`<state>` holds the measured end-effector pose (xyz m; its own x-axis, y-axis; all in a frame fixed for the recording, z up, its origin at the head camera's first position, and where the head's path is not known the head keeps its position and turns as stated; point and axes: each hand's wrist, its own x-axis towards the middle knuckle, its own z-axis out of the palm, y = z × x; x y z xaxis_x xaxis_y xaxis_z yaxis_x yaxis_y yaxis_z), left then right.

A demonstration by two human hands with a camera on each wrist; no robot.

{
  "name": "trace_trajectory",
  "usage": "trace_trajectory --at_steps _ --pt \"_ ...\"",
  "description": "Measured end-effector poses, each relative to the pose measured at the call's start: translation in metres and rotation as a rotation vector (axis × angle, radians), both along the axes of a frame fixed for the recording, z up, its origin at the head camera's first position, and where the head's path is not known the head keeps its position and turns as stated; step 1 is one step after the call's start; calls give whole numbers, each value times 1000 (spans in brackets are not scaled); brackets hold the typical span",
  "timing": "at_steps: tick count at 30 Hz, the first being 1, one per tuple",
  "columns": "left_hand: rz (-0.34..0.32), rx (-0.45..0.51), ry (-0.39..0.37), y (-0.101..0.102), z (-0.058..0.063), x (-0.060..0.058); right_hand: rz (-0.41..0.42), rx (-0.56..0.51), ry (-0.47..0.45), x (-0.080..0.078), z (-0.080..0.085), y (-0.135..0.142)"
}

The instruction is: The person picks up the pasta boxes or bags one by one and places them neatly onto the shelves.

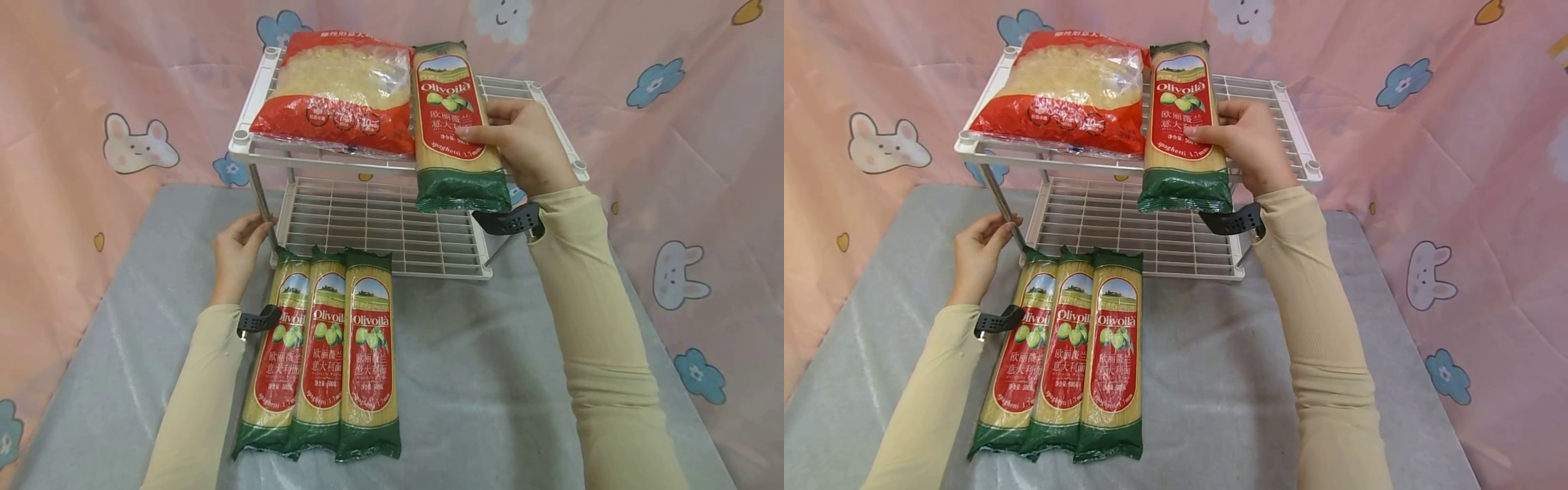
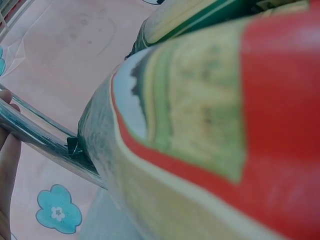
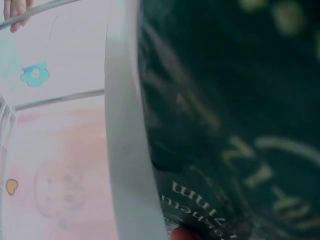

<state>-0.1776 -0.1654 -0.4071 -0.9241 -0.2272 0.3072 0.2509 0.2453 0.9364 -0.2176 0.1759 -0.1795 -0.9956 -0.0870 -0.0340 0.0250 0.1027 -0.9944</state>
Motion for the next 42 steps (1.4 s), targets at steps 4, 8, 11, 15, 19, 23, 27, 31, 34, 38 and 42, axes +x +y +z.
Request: trace_trajectory --at_steps 4,8,11,15,19,23,27,31,34,38,42 --pt "-1 -7 -6 0 -1 0 -15 60 -3 1 -1 2" --pt "8 -10 -12 1 4 3 -39 128 9 4 -1 2" --pt "10 -15 -10 5 16 10 -60 182 30 6 -2 2" --pt "2 -18 -5 9 27 17 -83 244 47 9 -2 4" --pt "2 -9 -12 6 19 12 -104 312 75 13 -4 8" --pt "16 -25 -30 1 6 3 -115 314 129 17 -5 14" --pt "18 -28 -19 0 2 0 -102 240 180 23 -7 20" --pt "6 -2 1 0 2 1 -92 141 206 30 -9 23" --pt "3 2 2 1 2 1 -84 66 224 36 -12 24" --pt "3 -2 -1 0 1 0 -82 10 259 44 -15 25" --pt "-2 0 -4 1 1 1 -83 -32 290 53 -18 26"
